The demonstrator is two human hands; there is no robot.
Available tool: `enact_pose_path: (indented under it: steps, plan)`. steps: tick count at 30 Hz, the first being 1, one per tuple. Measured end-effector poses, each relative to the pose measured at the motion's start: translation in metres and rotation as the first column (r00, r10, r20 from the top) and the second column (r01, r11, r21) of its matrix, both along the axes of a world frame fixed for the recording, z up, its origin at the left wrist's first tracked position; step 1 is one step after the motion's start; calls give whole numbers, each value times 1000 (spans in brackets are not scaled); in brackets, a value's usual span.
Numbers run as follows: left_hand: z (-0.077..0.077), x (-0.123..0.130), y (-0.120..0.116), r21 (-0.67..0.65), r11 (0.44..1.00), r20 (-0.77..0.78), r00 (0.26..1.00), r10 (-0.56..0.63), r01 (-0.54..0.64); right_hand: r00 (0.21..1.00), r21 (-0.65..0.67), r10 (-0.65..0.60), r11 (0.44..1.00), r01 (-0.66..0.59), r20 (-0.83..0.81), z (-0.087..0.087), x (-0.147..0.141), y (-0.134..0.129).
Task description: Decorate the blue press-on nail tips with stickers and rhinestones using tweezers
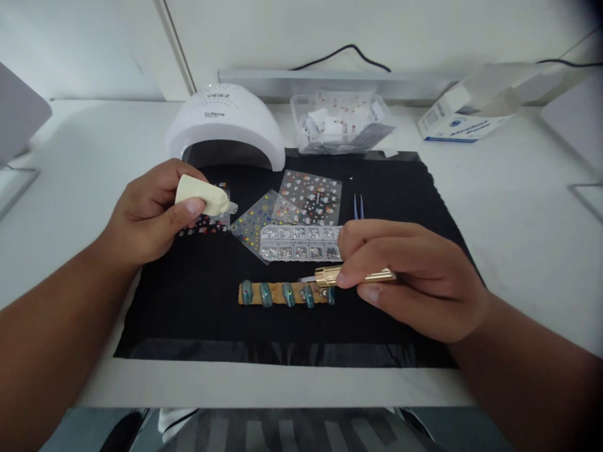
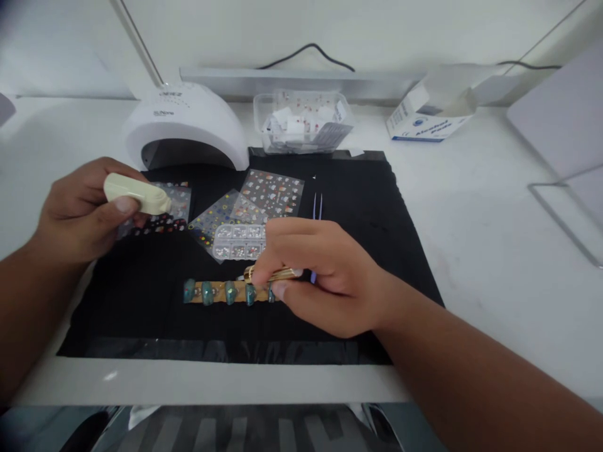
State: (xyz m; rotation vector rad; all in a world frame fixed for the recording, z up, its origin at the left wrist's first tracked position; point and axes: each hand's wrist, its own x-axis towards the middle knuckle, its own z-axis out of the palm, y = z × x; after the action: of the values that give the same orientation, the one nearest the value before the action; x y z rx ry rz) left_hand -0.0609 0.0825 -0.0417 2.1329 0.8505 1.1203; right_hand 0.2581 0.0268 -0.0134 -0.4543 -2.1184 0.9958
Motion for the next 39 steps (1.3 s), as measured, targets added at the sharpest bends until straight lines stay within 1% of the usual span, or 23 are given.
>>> enact_pose_path:
  steps: [5, 9, 14, 16, 21, 24, 28, 35, 39]
  plan:
    - [1, 0, -1, -2, 1000, -17, 999, 28, -28, 998, -36, 51, 998, -50, 33, -2, 2, -1]
    - [1, 1, -1, -4, 1000, -18, 999, 28, -28, 997, -43, 77, 996, -76, 15, -3, 4, 1]
    - [1, 0, 0, 5, 1000, 1, 1000, 4, -4, 999, -4, 37, 999, -37, -28, -2, 2, 1]
    - [1, 0, 0, -4, 1000, 11, 1000, -2, 2, 1000, -18, 24, 1000, -24, -8, -2, 1, -1]
    - [1, 0, 0, -7, 1000, 19, 1000, 8, -8, 998, -40, 53, 998, -51, 40, -3, 4, -1]
    - [1, 0, 0, -15, 1000, 29, 1000, -3, 4, 999, -32, 54, 998, -54, 3, -2, 4, 1]
    - [0, 0, -1, -13, 1000, 36, 999, -8, 9, 999, 5, 14, 1000, -14, -52, -1, 3, 2]
    - [2, 1, -1, 7, 1000, 22, 1000, 7, -8, 998, -10, 50, 999, -50, 45, -2, 3, -1]
    - [2, 1, -1, -4, 1000, 36, 999, -9, 9, 999, -29, 38, 999, -37, 30, -2, 3, -1]
